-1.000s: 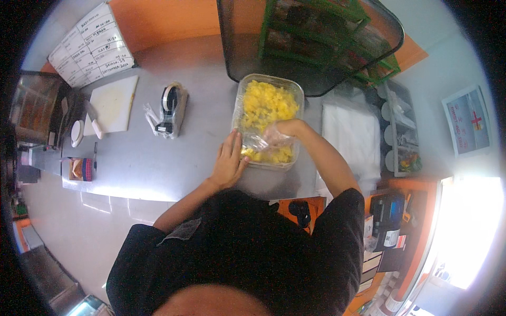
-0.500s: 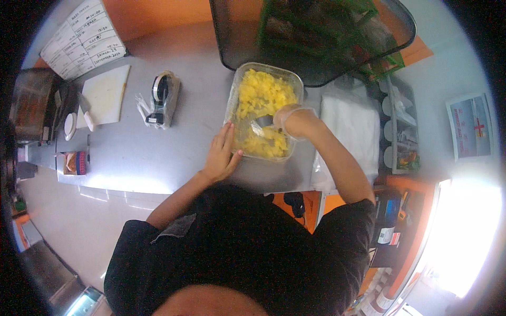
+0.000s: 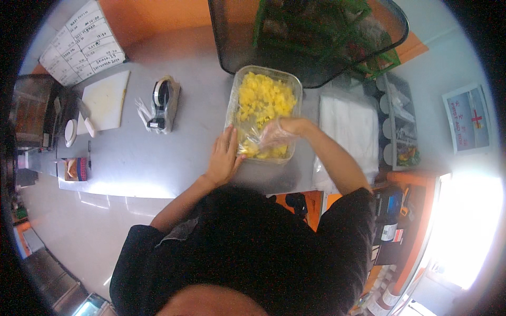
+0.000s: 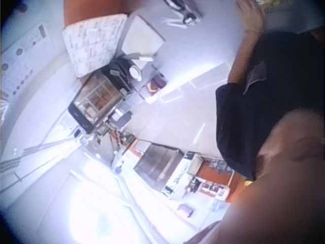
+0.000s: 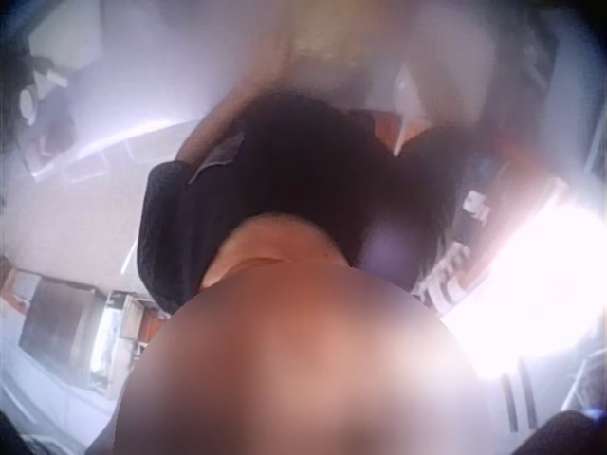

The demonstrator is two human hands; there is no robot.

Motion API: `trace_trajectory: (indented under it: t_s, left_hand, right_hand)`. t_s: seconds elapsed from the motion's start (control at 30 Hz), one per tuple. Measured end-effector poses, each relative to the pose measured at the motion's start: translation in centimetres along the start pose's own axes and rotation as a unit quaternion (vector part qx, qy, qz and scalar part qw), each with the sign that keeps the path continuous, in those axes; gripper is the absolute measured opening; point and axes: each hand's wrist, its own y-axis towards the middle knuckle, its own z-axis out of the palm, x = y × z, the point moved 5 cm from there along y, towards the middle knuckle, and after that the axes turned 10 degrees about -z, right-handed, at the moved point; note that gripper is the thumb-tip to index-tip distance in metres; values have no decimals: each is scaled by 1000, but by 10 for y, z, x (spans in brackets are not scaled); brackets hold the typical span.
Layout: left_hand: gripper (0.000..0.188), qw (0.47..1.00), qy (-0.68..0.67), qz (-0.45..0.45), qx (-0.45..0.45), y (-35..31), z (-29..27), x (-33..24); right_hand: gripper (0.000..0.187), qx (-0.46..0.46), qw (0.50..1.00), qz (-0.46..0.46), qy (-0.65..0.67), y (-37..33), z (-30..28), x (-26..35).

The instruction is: The person retrieves a receipt and a takeout box, then scoops rice and scrambled eggs into the box. They add a fried chicken piece and a small sauce packet, close the box, and place it into a plastic bag with the receipt for delivery.

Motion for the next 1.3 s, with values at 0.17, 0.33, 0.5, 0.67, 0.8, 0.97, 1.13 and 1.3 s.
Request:
trace_trajectory:
  t_s: [0.17,0.33,0.5,0.67,0.8,0.97,1.13,1.3]
  left_hand:
    - [69,1000,10,3,15,-3,-1,1]
    - [70,999,-16,-7,30,-2,0,4]
    - [77,996,-94,7,1,-5,2,7]
    - [77,996,-85,17,3,-3,-4,3]
    - [74,999,-52,15,3,-2,-2,3]
    - [69,1000,-19,-4,18,-1,-2,0]
    - [67,1000,-21,-17,13,-3,2,4]
    - [65,999,12,-26,27,-2,1,3]
  right_hand:
    - [18,-71,974,20,214,1,6,-5]
    - [13,-201,951,-147,182,-2,-20,-20]
    - [19,-255,861,-141,-417,-4,9,29]
    - [17,-162,876,-100,-444,-4,21,43]
    - [18,-41,944,-76,-317,-2,18,47]
    - [21,69,984,13,-161,27,0,-3]
    - [18,-6,987,-96,128,33,6,-30]
    - [20,-11,974,-81,213,35,6,-39]
